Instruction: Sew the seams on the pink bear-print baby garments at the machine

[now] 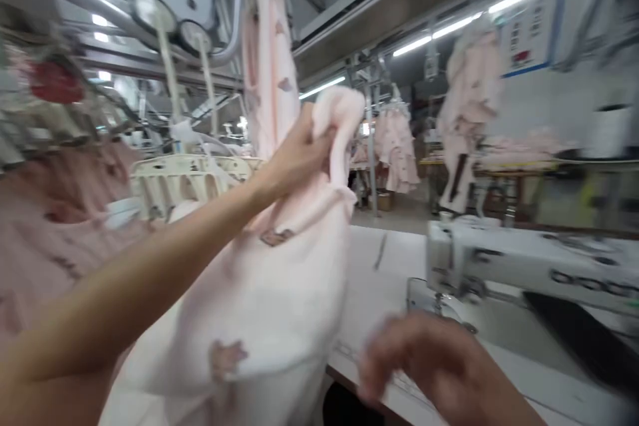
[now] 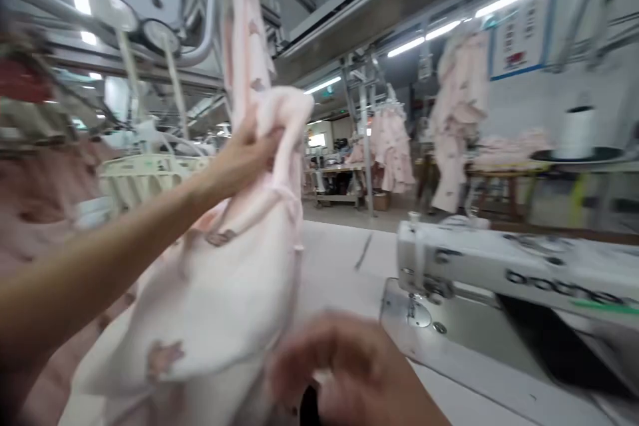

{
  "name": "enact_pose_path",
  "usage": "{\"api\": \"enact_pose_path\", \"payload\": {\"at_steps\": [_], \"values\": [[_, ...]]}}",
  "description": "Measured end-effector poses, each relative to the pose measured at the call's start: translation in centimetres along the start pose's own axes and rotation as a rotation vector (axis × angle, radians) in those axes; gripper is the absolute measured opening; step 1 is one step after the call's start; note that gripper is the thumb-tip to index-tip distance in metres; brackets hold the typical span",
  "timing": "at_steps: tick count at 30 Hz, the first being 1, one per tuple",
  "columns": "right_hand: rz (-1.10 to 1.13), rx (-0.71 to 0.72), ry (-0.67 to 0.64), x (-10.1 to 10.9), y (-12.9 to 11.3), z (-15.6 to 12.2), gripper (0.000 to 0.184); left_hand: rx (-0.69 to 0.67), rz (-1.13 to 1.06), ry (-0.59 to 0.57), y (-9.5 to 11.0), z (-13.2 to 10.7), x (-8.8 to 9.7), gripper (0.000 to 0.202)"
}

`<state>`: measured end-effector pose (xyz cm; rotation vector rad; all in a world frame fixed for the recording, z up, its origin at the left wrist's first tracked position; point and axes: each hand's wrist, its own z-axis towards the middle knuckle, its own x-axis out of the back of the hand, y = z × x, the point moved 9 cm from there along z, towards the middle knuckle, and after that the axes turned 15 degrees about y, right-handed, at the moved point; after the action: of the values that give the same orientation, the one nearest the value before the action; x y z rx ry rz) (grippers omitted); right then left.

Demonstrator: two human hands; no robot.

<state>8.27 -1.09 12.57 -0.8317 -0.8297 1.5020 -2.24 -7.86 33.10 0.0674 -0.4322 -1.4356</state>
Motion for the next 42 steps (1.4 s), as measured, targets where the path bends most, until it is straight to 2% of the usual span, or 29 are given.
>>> {"api": "enact_pose_path", "payload": {"at_steps": [1, 2, 4, 6, 7, 9, 11, 13, 14, 15, 17, 18, 19, 21, 22, 24, 27, 29, 31, 32, 34, 36, 38, 40, 42], "values": [[0.117, -0.017, 0.131, 1.2, -0.8, 1.5, 0.037, -0.08, 0.067, -0.056, 0.7, -0.1, -3.1, 0.025], [0.142, -0.033, 0.269, 2.6, -0.9, 2.8, 0.044, -0.149, 0.148, -0.092, 1.3, -0.3, -5.8, 0.023], [0.05, -0.09, 0.531, 5.8, 0.3, 4.6, 0.047, -0.226, 0.295, -0.146, 2.3, -0.7, -9.6, 0.022], [-0.086, -0.112, 0.711, 8.6, 1.6, 5.4, 0.045, -0.244, 0.381, -0.196, 3.2, -1.1, -11.5, 0.023], [-0.139, -0.084, 0.776, 9.7, 1.7, 5.5, 0.042, -0.242, 0.403, -0.219, 3.6, -1.2, -11.7, 0.025], [-0.117, -0.018, 0.854, 11.2, 1.4, 5.0, 0.035, -0.23, 0.422, -0.238, 3.8, -1.4, -11.0, 0.031], [0.057, -0.04, 0.804, 11.9, 1.1, 3.8, 0.032, -0.213, 0.425, -0.225, 2.7, -2.5, -9.4, 0.043], [0.209, -0.188, 0.622, 11.4, 1.4, 2.0, 0.034, -0.178, 0.429, -0.247, -0.4, -5.5, -8.3, 0.057], [0.21, -0.271, 0.527, 11.1, 1.9, 0.7, 0.035, -0.136, 0.439, -0.316, -2.6, -8.0, -8.5, 0.061], [0.164, -0.351, 0.472, 11.1, 2.6, -0.7, 0.035, -0.075, 0.431, -0.458, -5.2, -11.3, -9.3, 0.061], [0.005, -0.43, 0.475, 11.9, 4.4, -3.4, 0.036, 0.015, 0.421, -0.687, -9.2, -18.0, -11.4, 0.054], [-0.087, -0.418, 0.52, 12.5, 5.2, -4.3, 0.035, 0.014, 0.386, -0.723, -10.0, -20.5, -12.4, 0.05], [-0.173, -0.379, 0.577, 13.0, 5.7, -5.0, 0.034, 0.029, 0.326, -0.679, -10.2, -22.0, -13.1, 0.047], [-0.304, -0.288, 0.684, 13.4, 6.2, -5.8, 0.03, 0.099, 0.131, -0.597, -8.9, -23.3, -14.9, 0.046], [-0.352, -0.259, 0.717, 13.3, 6.3, -6.1, 0.029, 0.156, 0.003, -0.6, -7.8, -23.7, -16.1, 0.043], [-0.425, -0.253, 0.763, 13.1, 6.5, -6.7, 0.026, 0.303, -0.252, -0.69, -5.3, -24.6, -18.7, 0.032], [-0.565, -0.317, 0.791, 13.4, 6.9, -8.7, 0.026, 0.582, -0.556, -0.777, -3.1, -27.3, -21.3, 0.026], [-0.66, -0.416, 0.759, 13.7, 7.7, -10.4, 0.026, 0.783, -0.681, -0.789, -3.1, -30.1, -22.0, 0.026], [-0.712, -0.537, 0.686, 13.7, 8.9, -11.9, 0.028, 0.906, -0.707, -0.812, -3.4, -32.8, -22.1, 0.03], [-0.73, -0.582, 0.656, 13.7, 9.2, -12.4, 0.029, 0.921, -0.679, -0.799, -3.8, -33.5, -22.0, 0.03], [-0.782, -0.561, 0.657, 13.8, 8.6, -12.4, 0.026, 0.844, -0.609, -0.718, -4.1, -33.0, -21.3, 0.029], [-0.868, -0.414, 0.696, 13.8, 6.7, -11.2, 0.012, 0.713, -0.564, -0.659, -3.8, -31.1, -20.6, 0.026], [-0.936, -0.23, 0.666, 13.2, 5.0, -9.5, 0.023, 0.618, -0.532, -0.661, -3.3, -29.4, -20.5, 0.026], [-0.994, -0.126, 0.569, 12.2, 4.4, -8.2, 0.027, 0.605, -0.481, -0.69, -3.4, -28.7, -20.6, 0.023], [-1.062, -0.117, 0.519, 12.1, 4.6, -7.5, 0.021, 0.649, -0.428, -0.688, -3.9, -28.6, -20.7, 0.02]]}}
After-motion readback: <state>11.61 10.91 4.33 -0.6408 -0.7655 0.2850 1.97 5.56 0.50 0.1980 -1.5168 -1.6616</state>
